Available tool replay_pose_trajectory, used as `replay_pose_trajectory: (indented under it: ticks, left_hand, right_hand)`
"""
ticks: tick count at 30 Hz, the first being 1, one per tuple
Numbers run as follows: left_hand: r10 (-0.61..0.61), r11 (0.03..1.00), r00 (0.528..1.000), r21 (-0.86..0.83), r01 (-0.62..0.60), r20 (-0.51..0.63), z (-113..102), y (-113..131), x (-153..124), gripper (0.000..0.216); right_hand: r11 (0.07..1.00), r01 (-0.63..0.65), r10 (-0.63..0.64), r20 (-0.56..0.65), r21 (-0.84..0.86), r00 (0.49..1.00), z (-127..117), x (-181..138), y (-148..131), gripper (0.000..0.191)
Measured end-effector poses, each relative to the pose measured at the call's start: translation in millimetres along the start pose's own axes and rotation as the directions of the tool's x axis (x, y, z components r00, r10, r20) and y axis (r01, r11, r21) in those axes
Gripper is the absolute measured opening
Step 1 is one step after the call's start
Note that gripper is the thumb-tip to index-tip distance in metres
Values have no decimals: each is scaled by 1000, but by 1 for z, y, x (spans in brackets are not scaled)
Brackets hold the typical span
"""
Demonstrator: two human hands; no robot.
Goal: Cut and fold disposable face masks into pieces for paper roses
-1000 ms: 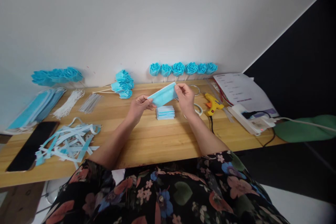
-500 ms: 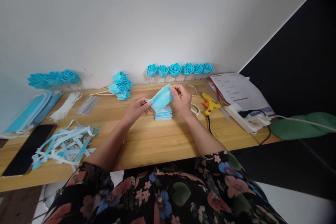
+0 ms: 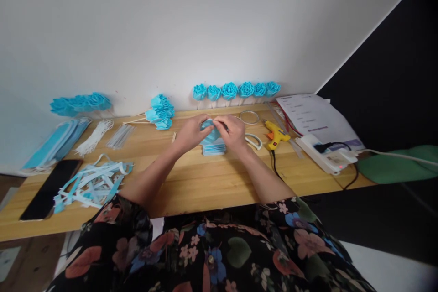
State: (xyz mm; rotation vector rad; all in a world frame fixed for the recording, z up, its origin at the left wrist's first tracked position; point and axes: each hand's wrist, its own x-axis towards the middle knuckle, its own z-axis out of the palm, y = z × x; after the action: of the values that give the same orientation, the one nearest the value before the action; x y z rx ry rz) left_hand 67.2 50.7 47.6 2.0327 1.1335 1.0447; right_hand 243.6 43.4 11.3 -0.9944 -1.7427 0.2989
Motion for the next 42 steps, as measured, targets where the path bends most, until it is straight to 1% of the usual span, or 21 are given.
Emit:
replay_pose_trajectory:
  ticks: [2,3,4,5,7,9,10,12,15,17,20,23,26,28,32,34,36,37,39,41,42]
  left_hand:
    - [-47,999,997,-9,46,-59,4,-4,5,17]
    - [-77,995,993,-77,70,-89,4,-6,6,20]
    - [-111,979,988,-181,91,-107,5,-8,8,22]
    - [-144,947,983,-303,105,-111,4,-9,9,26]
    - [-194,849,976,-516,116,-99,4,-11,10,36]
    - [-226,773,969,-623,115,-100,6,-10,11,43]
    - [-237,753,966,-648,114,-106,7,-10,11,44]
    - [-253,727,960,-678,107,-120,10,-9,11,45]
    - [-257,720,954,-690,80,-157,15,-10,10,42]
    - [-268,720,944,-691,62,-194,17,-12,10,38]
    - [-289,725,925,-688,42,-248,18,-15,12,34]
    - [-300,742,900,-671,12,-316,20,-17,14,34]
    - [-316,771,874,-636,11,-369,22,-20,18,32]
    - [-316,810,859,-586,24,-402,23,-23,19,30]
    - [-238,904,830,-427,-1,-504,22,-32,20,23]
    - [-191,935,825,-354,-11,-531,19,-36,19,21]
    - [-181,940,846,-342,-2,-502,15,-38,18,22]
    - [-191,931,866,-365,10,-463,13,-39,17,23]
    - [-212,908,907,-417,45,-364,11,-40,15,25]
    - [-223,899,934,-430,85,-280,12,-41,12,26]
    - [-220,902,943,-421,100,-248,13,-42,10,27]
  right_hand:
    - [994,-80,83,-35,79,996,1,2,3,22]
    - [979,-137,146,-45,150,988,3,3,6,29]
    - [950,-197,212,-35,243,977,4,4,9,41]
    - [902,-253,269,3,350,963,6,5,11,54]
    - [765,-350,330,138,541,934,10,7,16,71]
    - [649,-424,341,257,632,904,13,7,19,78]
    - [621,-450,342,295,642,892,15,7,20,77]
    - [632,-476,353,319,612,880,18,5,20,69]
    - [763,-463,382,262,451,886,19,3,18,52]
    - [845,-433,380,217,315,899,19,1,16,47]
    - [903,-389,357,187,180,915,19,0,10,43]
    - [910,-381,350,191,160,917,22,-2,4,38]
    - [888,-401,353,225,224,908,27,-4,0,34]
    - [869,-417,353,257,267,899,30,-6,0,34]
    - [840,-447,351,320,309,880,35,-9,0,30]
    - [806,-472,338,379,356,862,35,-9,3,34]
    - [758,-494,315,425,426,849,32,-7,9,44]
    - [736,-494,309,419,463,853,30,-5,12,49]
    - [721,-473,346,329,506,879,23,0,18,52]
    - [728,-451,390,230,517,892,14,4,21,54]
    - [733,-446,402,202,513,893,10,6,21,54]
